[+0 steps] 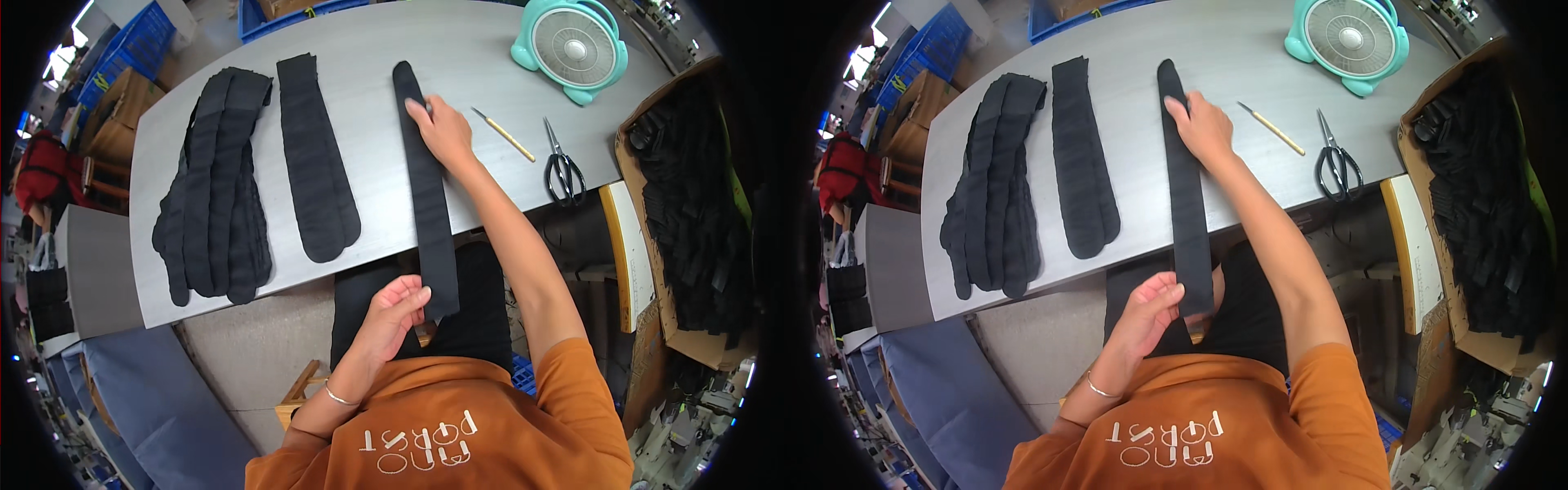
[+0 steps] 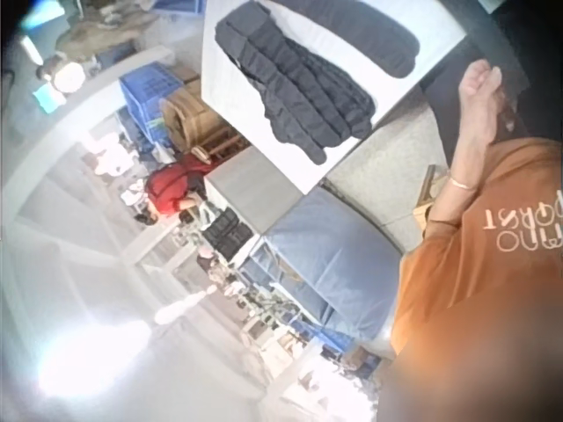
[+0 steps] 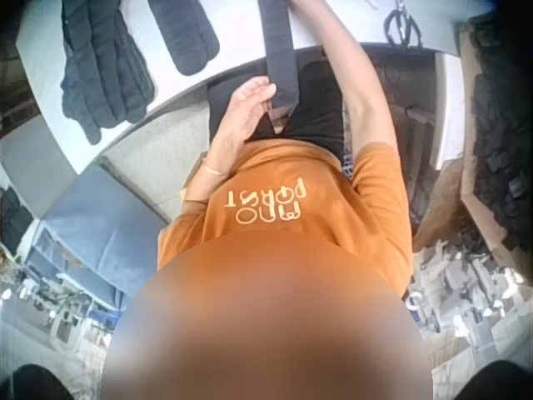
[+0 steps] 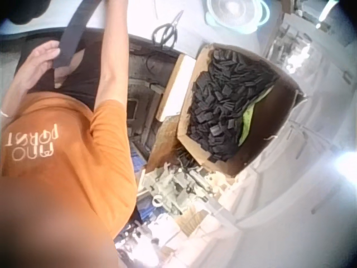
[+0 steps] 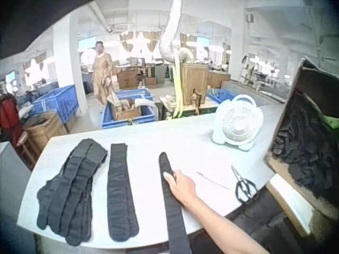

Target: Assembling black fabric straps by inserting padding and using a pencil to adjust the corners.

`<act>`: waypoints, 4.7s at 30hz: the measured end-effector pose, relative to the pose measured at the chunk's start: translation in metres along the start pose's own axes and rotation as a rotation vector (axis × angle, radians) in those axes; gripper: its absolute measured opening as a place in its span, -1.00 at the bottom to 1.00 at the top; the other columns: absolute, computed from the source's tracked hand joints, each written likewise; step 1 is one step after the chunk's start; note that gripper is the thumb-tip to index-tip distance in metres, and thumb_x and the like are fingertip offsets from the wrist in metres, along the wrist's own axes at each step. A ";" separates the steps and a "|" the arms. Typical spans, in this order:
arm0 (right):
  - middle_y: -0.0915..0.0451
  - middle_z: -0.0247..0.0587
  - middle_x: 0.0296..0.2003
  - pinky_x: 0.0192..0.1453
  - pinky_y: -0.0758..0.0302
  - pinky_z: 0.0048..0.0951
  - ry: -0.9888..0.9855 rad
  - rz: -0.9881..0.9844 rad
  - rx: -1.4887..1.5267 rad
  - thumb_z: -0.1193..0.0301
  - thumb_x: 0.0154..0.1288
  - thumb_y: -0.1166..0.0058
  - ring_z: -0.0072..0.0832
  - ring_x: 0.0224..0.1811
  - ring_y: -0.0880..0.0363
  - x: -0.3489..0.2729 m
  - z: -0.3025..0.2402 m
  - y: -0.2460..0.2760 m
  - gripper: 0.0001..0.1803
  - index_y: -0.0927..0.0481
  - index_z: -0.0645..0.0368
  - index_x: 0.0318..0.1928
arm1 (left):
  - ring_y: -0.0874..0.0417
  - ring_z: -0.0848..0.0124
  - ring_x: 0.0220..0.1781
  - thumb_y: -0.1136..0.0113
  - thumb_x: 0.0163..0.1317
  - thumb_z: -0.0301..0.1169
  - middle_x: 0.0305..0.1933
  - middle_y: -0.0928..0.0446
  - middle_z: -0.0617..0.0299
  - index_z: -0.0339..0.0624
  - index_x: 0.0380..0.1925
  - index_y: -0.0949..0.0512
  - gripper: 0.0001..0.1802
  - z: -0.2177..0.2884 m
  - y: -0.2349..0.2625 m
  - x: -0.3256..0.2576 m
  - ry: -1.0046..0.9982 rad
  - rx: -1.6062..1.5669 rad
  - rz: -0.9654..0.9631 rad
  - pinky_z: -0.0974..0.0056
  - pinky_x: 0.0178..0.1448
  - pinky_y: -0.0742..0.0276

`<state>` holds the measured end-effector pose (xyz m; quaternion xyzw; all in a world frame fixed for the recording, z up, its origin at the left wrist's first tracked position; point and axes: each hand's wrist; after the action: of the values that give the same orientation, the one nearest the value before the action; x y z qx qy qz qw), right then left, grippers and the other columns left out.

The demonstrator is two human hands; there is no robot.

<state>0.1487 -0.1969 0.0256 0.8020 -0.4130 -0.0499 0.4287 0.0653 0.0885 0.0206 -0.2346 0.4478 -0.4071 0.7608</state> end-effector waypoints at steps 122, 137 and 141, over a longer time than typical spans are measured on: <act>-0.50 -0.49 -0.51 -0.54 -0.25 -0.70 -0.252 -0.257 0.950 0.50 0.31 -0.30 -0.85 -0.58 -0.30 -0.231 -0.049 0.123 -0.81 -0.57 0.27 -0.15 | -0.58 0.61 -0.17 -0.24 0.37 -0.48 -0.20 -0.64 0.33 -0.30 -0.07 -0.61 -0.82 0.011 -0.058 -0.020 -0.638 0.209 0.057 0.47 0.01 -0.50; -0.59 -0.40 -0.27 -0.13 -0.45 -0.70 -0.264 -0.208 1.155 0.52 0.34 -0.24 -0.75 -0.24 -0.50 -0.228 -0.050 0.135 -0.80 -0.56 0.27 -0.06 | -0.52 0.46 0.09 -0.42 0.14 -0.58 0.14 -0.47 0.18 -0.32 0.17 -0.43 -0.42 0.007 -0.060 -0.017 -0.444 0.113 -0.283 0.33 0.19 -0.52; -0.57 -0.28 -0.10 -0.11 -0.50 -0.65 -0.257 -0.115 1.123 0.57 0.30 -0.27 -0.69 -0.21 -0.53 -0.237 -0.051 0.125 -0.63 -0.47 0.24 0.07 | -0.50 0.37 0.18 -0.49 0.07 -0.50 0.24 -0.44 0.11 -0.28 0.27 -0.37 -0.26 0.013 -0.057 -0.015 -0.429 0.157 -0.248 0.28 0.27 -0.47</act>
<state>-0.0613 -0.0330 0.0839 0.9152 -0.3805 0.0569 -0.1197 0.0494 0.0693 0.0754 -0.3087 0.2109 -0.4717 0.7986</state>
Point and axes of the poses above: each hand's wrist, its own x-axis towards the middle knuckle, its own y-axis out of the back of the hand, z = x × y
